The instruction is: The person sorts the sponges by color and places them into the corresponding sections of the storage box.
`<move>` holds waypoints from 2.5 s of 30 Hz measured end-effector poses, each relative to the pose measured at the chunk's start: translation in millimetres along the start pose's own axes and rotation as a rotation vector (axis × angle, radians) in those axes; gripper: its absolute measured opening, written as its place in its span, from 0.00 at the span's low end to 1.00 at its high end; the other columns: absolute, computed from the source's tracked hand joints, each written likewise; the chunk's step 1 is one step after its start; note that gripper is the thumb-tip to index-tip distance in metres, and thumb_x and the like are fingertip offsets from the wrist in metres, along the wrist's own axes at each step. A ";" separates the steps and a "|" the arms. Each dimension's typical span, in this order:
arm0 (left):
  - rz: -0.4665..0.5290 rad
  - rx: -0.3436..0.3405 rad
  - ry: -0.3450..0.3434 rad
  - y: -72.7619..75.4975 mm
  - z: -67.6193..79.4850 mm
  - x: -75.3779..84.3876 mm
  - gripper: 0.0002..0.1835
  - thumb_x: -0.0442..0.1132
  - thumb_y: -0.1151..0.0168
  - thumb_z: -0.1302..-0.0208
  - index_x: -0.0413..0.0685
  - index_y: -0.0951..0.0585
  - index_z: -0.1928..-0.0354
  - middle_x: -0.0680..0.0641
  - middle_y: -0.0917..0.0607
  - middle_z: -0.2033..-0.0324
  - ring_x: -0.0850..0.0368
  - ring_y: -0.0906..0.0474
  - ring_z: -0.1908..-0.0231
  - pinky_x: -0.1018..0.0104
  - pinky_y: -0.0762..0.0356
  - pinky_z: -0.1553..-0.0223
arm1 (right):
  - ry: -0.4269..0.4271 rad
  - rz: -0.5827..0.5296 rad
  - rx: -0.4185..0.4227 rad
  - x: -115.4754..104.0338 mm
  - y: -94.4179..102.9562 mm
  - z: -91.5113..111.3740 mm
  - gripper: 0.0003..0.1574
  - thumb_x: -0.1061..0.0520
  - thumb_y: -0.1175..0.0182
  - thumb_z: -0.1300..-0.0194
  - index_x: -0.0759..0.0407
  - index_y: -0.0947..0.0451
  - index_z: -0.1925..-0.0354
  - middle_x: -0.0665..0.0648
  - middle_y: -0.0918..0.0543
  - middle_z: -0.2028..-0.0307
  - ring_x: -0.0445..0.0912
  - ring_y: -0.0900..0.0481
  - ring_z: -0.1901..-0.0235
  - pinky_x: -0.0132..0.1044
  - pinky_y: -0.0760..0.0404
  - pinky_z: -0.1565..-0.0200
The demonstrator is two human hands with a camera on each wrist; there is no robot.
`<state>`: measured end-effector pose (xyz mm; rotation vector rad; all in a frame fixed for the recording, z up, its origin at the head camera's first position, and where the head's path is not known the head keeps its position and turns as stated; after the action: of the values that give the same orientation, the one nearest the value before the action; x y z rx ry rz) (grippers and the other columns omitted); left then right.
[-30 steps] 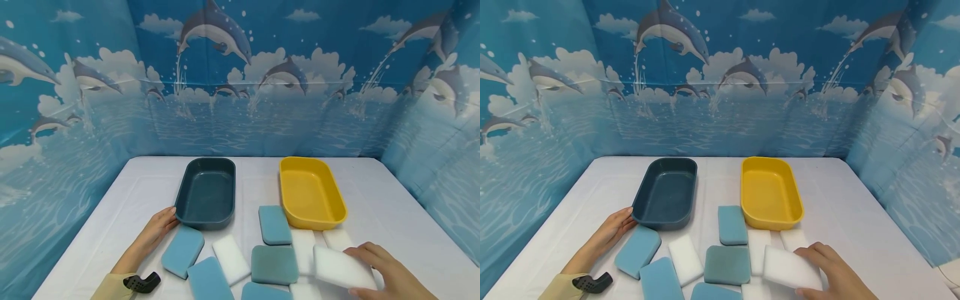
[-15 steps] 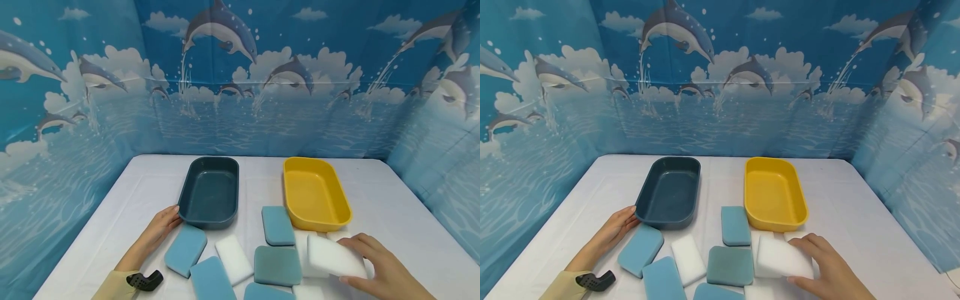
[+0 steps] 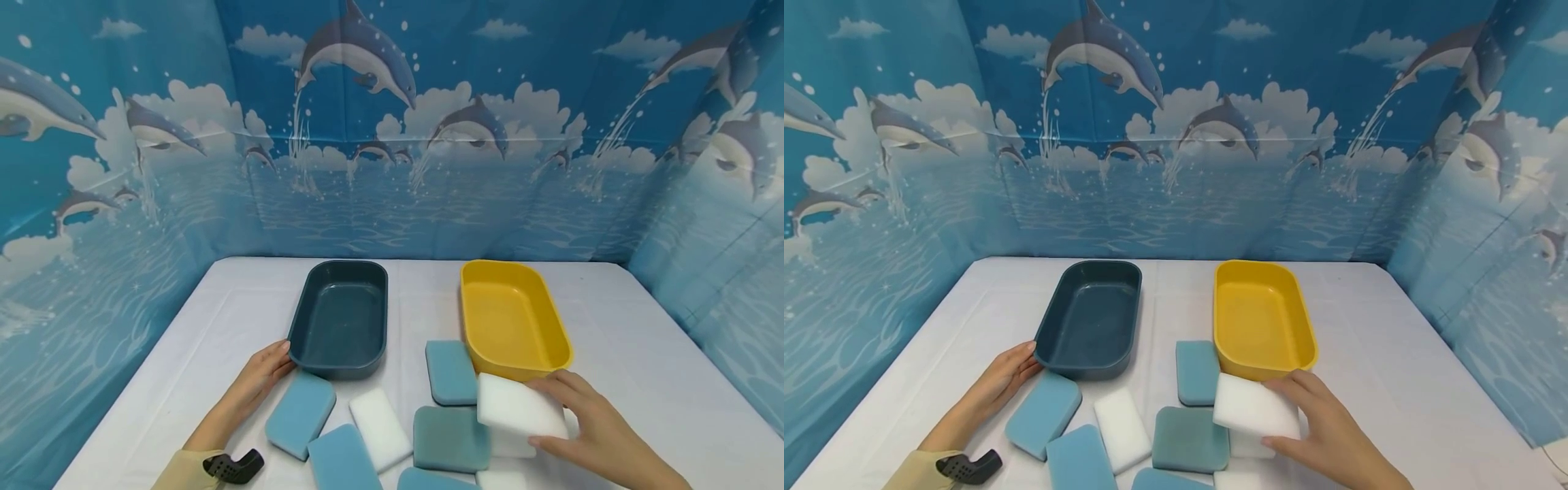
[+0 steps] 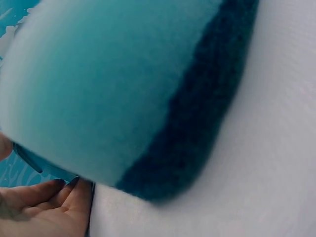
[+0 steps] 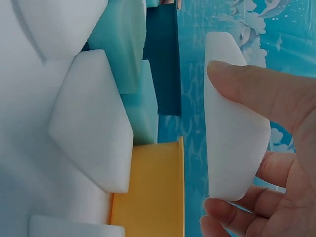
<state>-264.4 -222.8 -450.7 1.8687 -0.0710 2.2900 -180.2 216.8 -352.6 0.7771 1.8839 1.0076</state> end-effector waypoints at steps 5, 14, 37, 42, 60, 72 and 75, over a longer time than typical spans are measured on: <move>0.008 0.005 -0.012 -0.9 -1.6 -0.9 0.37 0.51 0.59 0.27 0.29 0.52 0.30 0.32 0.45 0.30 0.42 0.47 0.29 0.50 0.46 0.29 | 0.039 -0.001 0.029 -10.2 2.5 -8.3 0.38 0.40 0.25 0.62 0.42 0.24 0.49 0.40 0.26 0.54 0.29 0.34 0.60 0.25 0.23 0.63; 0.008 0.012 -0.025 -0.6 -1.3 1.1 0.35 0.50 0.61 0.26 0.28 0.51 0.31 0.31 0.44 0.31 0.42 0.47 0.29 0.52 0.45 0.29 | 0.080 -0.020 0.032 -23.4 -0.1 -24.9 0.36 0.41 0.24 0.61 0.43 0.23 0.51 0.36 0.27 0.59 0.29 0.33 0.63 0.28 0.21 0.64; 0.010 0.032 -0.026 -1.6 2.6 -1.2 0.35 0.51 0.60 0.26 0.29 0.48 0.31 0.32 0.41 0.31 0.43 0.45 0.30 0.55 0.41 0.30 | 0.138 -0.030 0.015 -45.9 -11.3 -48.0 0.36 0.36 0.28 0.58 0.45 0.23 0.50 0.39 0.27 0.59 0.32 0.33 0.61 0.29 0.22 0.62; 0.018 0.045 -0.030 -1.0 2.2 -2.2 0.35 0.51 0.59 0.26 0.28 0.47 0.31 0.31 0.41 0.32 0.43 0.44 0.30 0.55 0.39 0.30 | 0.110 -0.046 -0.019 -47.3 -16.9 -53.8 0.36 0.35 0.30 0.56 0.45 0.23 0.50 0.40 0.27 0.59 0.33 0.33 0.61 0.29 0.21 0.61; 0.005 0.036 -0.052 -3.7 2.8 -0.6 0.33 0.50 0.58 0.27 0.29 0.44 0.32 0.33 0.39 0.32 0.43 0.43 0.30 0.53 0.40 0.30 | 0.187 -0.061 0.011 -60.7 -26.4 -69.8 0.36 0.44 0.25 0.59 0.50 0.23 0.50 0.43 0.25 0.60 0.34 0.33 0.62 0.29 0.24 0.64; 0.008 0.069 -0.056 -0.9 3.3 -3.0 0.34 0.51 0.57 0.28 0.29 0.43 0.32 0.32 0.38 0.33 0.42 0.42 0.31 0.54 0.38 0.31 | 0.205 -0.061 -0.014 -68.8 -40.3 -83.7 0.35 0.44 0.25 0.58 0.49 0.24 0.51 0.44 0.27 0.62 0.35 0.34 0.63 0.28 0.27 0.66; 0.012 0.078 -0.056 -0.2 3.1 -4.0 0.34 0.51 0.57 0.28 0.29 0.42 0.32 0.32 0.37 0.33 0.43 0.41 0.31 0.55 0.36 0.32 | 0.216 -0.051 -0.008 -71.0 -41.8 -89.4 0.36 0.43 0.25 0.58 0.50 0.24 0.51 0.44 0.26 0.62 0.36 0.34 0.63 0.28 0.27 0.66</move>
<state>-260.6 -223.5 -454.0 1.9757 -0.0004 2.2790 -232.2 108.7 -332.8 0.6326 2.0710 1.1021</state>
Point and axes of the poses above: each hand's wrist, its own z-axis away from the middle knuckle, its own y-axis out of the back of the hand, x = y × z, the point moved 9 cm from there along -z, towards the middle knuckle
